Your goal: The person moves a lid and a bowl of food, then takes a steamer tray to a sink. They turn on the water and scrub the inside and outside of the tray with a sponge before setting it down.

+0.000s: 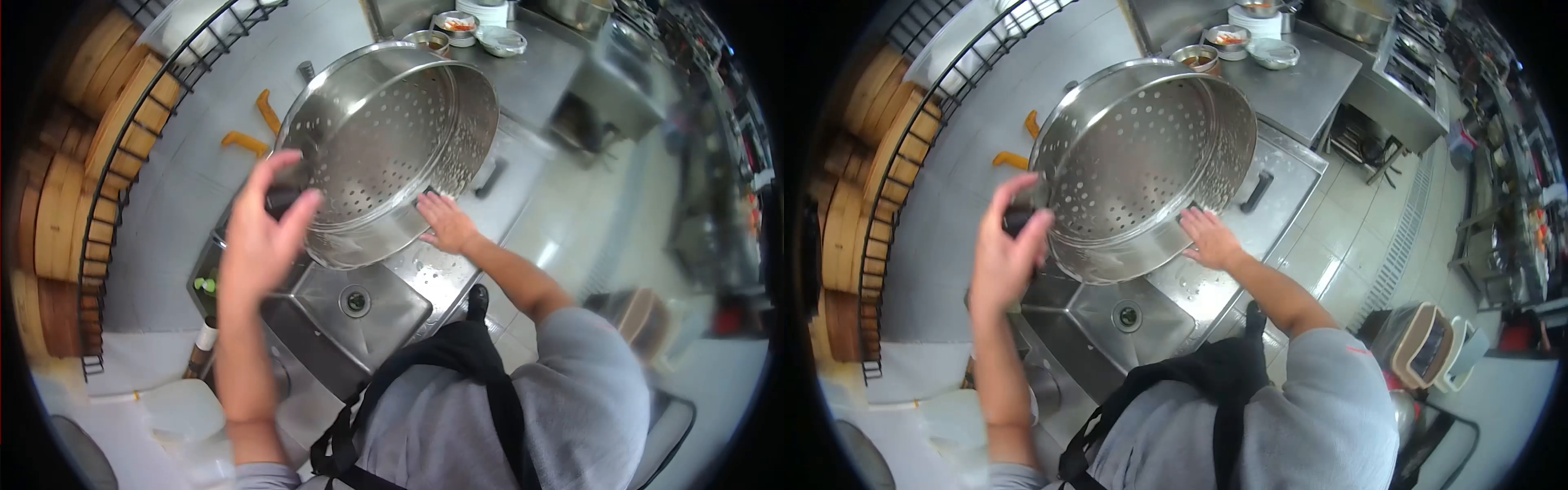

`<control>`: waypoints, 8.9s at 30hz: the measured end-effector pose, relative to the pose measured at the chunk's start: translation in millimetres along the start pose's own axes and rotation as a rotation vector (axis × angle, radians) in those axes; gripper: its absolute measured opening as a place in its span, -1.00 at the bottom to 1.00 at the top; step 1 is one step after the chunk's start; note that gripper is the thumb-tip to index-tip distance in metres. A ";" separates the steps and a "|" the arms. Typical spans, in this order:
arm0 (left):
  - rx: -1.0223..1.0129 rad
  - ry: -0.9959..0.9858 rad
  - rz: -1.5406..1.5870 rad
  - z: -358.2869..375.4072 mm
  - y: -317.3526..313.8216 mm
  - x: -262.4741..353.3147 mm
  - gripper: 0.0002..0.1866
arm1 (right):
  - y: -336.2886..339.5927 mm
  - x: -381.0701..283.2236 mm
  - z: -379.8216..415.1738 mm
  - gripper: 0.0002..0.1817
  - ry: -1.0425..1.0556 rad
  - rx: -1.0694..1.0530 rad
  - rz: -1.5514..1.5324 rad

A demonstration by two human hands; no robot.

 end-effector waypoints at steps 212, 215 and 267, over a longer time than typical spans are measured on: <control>0.044 -0.541 -0.308 -177.3 -97.1 47.2 -0.37 | 42.6 104.2 -87.9 -0.17 -0.171 0.016 0.098; 0.102 -0.563 -0.401 -182.0 -99.1 49.5 -0.37 | 30.1 43.4 -103.7 -0.20 -0.380 -0.129 -0.266; 0.066 -0.582 -0.369 -183.1 -102.9 50.1 -0.36 | 63.3 174.7 -90.5 -0.31 -0.332 -0.115 -0.017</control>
Point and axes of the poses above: each hand's wrist, its own z-axis away from the middle knuckle, its own y-axis out of the back of the hand, x = y × z, the point moved 10 cm from there along -z, towards the middle knuckle, and after that the axes turned 5 degrees about -y, right-handed, at the moved point
